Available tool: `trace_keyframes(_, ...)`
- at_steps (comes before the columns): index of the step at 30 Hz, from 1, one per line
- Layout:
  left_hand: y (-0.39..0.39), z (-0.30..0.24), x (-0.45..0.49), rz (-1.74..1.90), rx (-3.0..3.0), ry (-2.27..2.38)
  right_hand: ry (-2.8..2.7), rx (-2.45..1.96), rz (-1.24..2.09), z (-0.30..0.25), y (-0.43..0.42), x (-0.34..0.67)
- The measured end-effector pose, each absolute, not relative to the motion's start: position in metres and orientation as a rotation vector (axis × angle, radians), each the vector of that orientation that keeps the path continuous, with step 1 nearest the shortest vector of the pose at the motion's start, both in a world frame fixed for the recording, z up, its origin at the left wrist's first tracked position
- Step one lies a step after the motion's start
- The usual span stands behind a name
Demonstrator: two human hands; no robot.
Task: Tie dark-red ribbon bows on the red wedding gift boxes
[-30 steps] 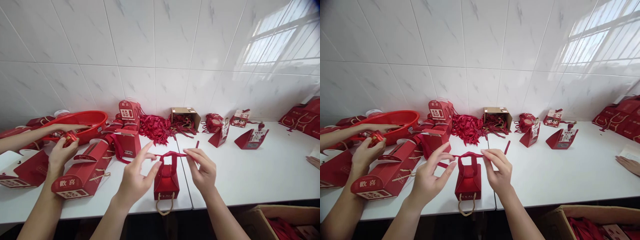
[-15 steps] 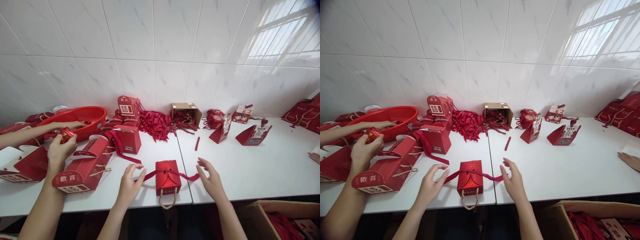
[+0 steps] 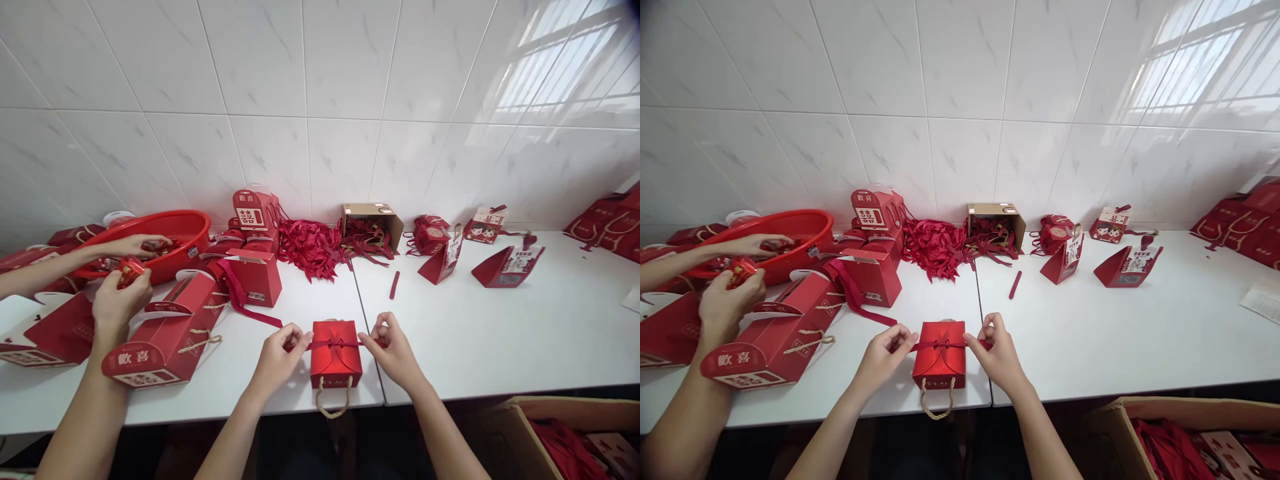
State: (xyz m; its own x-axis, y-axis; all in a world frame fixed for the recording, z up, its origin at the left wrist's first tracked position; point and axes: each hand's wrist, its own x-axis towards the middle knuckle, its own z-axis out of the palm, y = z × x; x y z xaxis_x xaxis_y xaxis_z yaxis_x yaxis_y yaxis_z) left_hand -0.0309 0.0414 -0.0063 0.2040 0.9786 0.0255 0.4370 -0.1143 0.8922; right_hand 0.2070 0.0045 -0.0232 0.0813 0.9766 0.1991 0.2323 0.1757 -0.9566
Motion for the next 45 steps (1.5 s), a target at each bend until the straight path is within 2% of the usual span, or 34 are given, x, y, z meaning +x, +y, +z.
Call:
trace_keyframes(3, 0.048, 0.003, -0.045, 0.769, 1.655, 1.345, -1.586, -1.275, 0.821, -0.008, -0.003, 0.225)
trace_keyframes(6, 0.053, 0.013, -0.054, 0.563, 1.617, 1.235, -1.796, -1.354, 0.605, -0.002, -0.009, 0.232)
trace_keyframes(12, 0.057, 0.03, -0.048, 0.163, 1.557, 0.891, -1.595, -1.488, 0.221, -0.017, -0.001, 0.218)
trace_keyframes(14, 0.054, 0.035, -0.043, 0.218, 1.536, 0.874, -1.499, -1.441, 0.146, -0.019, 0.0, 0.21)
trace_keyframes(19, 0.036, 0.038, -0.023, 0.619, 1.541, 0.992, -1.418, -1.232, 0.043, -0.016, -0.005, 0.192)
trace_keyframes(23, 0.022, 0.029, -0.006, 0.843, 1.684, 1.125, -1.469, -1.141, 0.239, -0.01, -0.007, 0.178)
trace_keyframes(30, 0.009, 0.009, 0.009, 1.013, 2.067, 1.149, -1.407, -1.254, 0.925, 0.009, -0.006, 0.16)
trace_keyframes(39, 0.025, -0.003, -0.006, 1.02, 2.232, 0.717, -1.519, -1.328, 1.065, 0.018, 0.001, 0.172)
trace_keyframes(45, 0.035, 0.002, -0.009, 1.028, 2.231, 0.704, -1.57, -1.29, 1.17, 0.021, 0.004, 0.177)
